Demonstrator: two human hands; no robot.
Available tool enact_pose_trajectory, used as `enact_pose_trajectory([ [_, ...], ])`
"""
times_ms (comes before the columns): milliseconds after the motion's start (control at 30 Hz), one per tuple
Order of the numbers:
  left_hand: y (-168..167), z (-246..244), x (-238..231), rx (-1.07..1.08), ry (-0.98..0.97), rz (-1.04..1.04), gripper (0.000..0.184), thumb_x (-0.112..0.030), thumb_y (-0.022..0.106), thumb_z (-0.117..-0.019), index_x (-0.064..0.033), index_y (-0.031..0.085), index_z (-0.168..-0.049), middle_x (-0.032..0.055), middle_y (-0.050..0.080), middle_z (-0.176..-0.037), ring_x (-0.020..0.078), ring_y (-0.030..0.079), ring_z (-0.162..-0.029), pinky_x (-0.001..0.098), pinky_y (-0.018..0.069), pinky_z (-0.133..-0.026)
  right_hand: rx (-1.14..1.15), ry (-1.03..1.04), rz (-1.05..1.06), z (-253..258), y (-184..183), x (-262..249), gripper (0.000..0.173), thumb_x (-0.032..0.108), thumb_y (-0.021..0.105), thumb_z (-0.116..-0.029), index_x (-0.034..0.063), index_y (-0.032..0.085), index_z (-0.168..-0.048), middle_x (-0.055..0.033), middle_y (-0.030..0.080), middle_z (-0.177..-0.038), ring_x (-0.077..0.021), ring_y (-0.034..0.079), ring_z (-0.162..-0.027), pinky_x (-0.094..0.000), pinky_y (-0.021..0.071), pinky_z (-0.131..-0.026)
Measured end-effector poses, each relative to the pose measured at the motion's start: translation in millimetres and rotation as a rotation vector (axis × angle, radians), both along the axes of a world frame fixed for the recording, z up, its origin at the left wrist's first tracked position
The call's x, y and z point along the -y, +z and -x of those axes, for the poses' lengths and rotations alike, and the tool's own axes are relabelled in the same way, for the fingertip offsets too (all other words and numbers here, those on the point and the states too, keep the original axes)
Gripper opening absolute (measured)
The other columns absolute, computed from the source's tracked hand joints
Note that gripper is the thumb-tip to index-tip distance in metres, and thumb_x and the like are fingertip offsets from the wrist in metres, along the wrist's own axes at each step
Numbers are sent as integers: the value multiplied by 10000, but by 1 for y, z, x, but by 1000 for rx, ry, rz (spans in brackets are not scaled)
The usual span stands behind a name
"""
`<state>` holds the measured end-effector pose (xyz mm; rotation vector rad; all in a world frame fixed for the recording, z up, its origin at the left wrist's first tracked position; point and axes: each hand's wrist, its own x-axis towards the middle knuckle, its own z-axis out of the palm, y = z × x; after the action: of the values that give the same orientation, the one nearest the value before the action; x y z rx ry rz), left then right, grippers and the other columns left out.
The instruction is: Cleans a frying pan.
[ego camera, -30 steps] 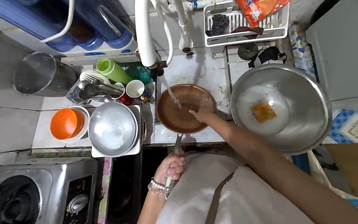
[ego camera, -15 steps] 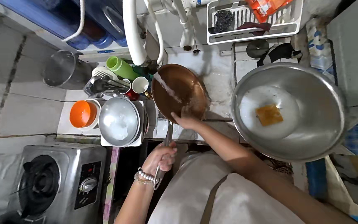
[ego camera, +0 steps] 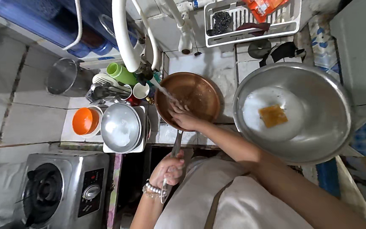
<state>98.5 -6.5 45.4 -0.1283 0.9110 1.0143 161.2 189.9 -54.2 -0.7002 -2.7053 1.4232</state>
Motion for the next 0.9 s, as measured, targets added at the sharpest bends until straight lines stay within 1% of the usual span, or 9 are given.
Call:
enact_pose_trajectory([
  [200,2,-6,2,5,24,-3,207,29,464,-857,-125,585,-923,-47,542,-517,10,521,-361,133,423,-332,112,-123,-13,-2,-8,-35,647,362,395,-1118,-1,220,-1623,-178,156,-1715,-342,132,-1593,-532,119,-1279],
  [267,1,-6,2,15,23,-15,201,35,492,-848,-116,602,-923,-42,546,-513,18,532,-364,139,433,-334,12,-31,6,-10,7,-18,582,310,403,-1119,-3,304,-1599,-187,227,-1695,-354,185,-1578,-528,142,-1279],
  [367,2,-6,1,-16,36,-3,220,26,461,-858,-124,601,-937,-50,536,-507,9,517,-356,134,418,-329,-80,164,65,-13,13,-8,498,249,314,-1137,-19,422,-1542,-164,295,-1676,-321,208,-1578,-481,139,-1285],
  [467,4,-10,-1,-47,74,29,248,26,395,-881,-114,593,-934,-53,521,-490,7,498,-340,131,403,-315,20,11,51,-4,-9,-41,541,314,360,-1124,18,378,-1577,-167,261,-1689,-341,203,-1577,-516,147,-1282],
  [567,1,-10,0,-7,63,18,219,26,425,-868,-114,584,-922,-46,522,-496,11,506,-344,138,411,-318,100,-146,81,-1,-14,-67,574,310,361,-1110,-24,347,-1576,-199,228,-1691,-337,182,-1582,-497,154,-1284],
  [667,-2,-10,1,22,53,0,183,30,506,-845,-110,610,-902,-38,529,-502,19,519,-355,142,423,-327,28,-91,128,-8,9,-24,521,272,416,-1098,8,425,-1547,-172,326,-1659,-316,308,-1539,-509,272,-1248],
  [733,-3,-9,2,46,60,-16,182,26,526,-841,-115,617,-911,-39,541,-509,20,533,-364,142,434,-335,2,27,158,-12,16,-3,518,223,383,-1095,-17,399,-1554,-178,272,-1681,-306,233,-1569,-471,192,-1275],
  [800,-3,-10,5,64,71,-20,197,33,522,-840,-110,623,-929,-36,548,-513,25,540,-366,147,443,-335,-4,-79,153,-12,8,-8,521,241,420,-1091,-1,415,-1552,-184,313,-1663,-329,279,-1550,-494,218,-1264],
  [900,0,-11,10,61,51,-29,199,32,548,-838,-119,637,-931,-36,556,-523,23,538,-368,148,439,-334,89,-261,126,-5,-13,-54,585,307,347,-1099,-21,331,-1584,-201,199,-1699,-344,171,-1584,-520,158,-1279],
])
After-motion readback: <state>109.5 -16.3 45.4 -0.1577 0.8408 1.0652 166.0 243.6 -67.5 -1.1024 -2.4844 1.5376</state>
